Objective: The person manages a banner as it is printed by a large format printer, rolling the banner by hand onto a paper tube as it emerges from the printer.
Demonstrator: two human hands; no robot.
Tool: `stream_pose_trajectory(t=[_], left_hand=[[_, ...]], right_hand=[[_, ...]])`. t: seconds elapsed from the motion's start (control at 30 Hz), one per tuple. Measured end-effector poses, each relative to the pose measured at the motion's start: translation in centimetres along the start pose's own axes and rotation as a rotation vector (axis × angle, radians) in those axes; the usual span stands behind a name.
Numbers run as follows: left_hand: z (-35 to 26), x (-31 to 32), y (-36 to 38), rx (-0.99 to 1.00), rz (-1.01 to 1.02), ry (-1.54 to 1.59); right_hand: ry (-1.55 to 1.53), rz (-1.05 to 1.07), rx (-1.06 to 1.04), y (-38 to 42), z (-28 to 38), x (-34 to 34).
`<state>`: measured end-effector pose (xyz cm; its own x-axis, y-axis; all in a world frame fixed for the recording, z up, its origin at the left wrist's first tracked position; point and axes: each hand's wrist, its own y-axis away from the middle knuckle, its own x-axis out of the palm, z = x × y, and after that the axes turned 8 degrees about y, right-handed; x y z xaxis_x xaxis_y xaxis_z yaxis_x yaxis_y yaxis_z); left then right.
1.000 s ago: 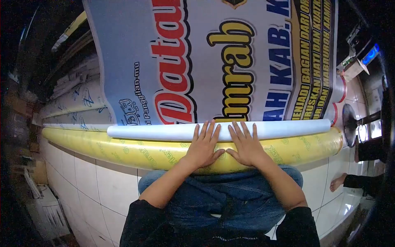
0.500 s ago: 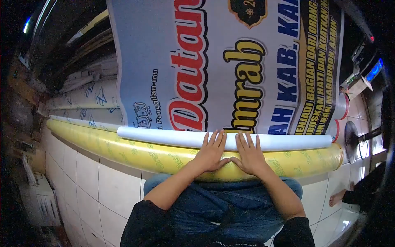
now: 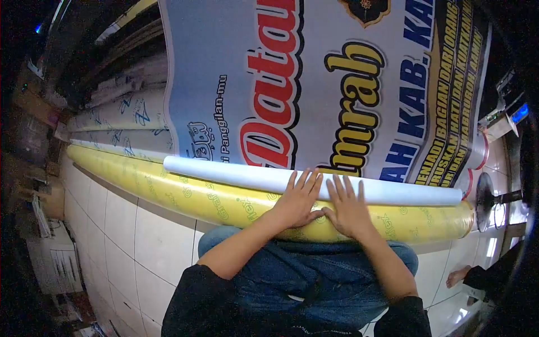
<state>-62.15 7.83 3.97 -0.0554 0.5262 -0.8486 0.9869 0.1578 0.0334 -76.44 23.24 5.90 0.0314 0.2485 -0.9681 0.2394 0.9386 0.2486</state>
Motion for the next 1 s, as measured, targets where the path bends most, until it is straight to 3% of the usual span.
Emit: stream_pose_trajectory(t=[0.17,0.33,0.57,0.63,0.7,0.77,0.83,1.0], left_hand=[[0.4,-0.5,0.0,-0.003,0.037,-0.016],[0.5,-0.6,0.0,-0.009,0.071,-0.042],[0.8,-0.5,0.3,0.002,0.069,-0.060],[0.2,-1.0,0.7,-0.009,0.078,-0.027],[-1.0,-1.6,0.8,-0.041,-0.041,-0.290],[-0.2,0.1,0.4,-0.067,-0.041,-0.160],[-0.1,1.1,0.7,-0.108,-0.045,-0.022],[-2.3,-3.0,0.3,0.001,-0.357,-0.077]], right_hand=[[-0.019,0.014,0.001,-0.3,0.2,-1.4],[-0.094,-0.205,0.076,-0.4,0.3,-3.0],[0.000,-0.090,0.049,-0.4,0.0,-0.5],[-0.025,-0.167,0.071,-0.8,0.2,-0.1],[-0.028,-0.103,0.073,-1.0,0.3,-0.4],[-0.036,-0.036,0.077,-1.0,0.6,-1.0],[-0.072,-0.180,0.102,-1.1,0.7,-1.7],[-0.027,-0.079,0.069,-0.7,0.9,0.1]])
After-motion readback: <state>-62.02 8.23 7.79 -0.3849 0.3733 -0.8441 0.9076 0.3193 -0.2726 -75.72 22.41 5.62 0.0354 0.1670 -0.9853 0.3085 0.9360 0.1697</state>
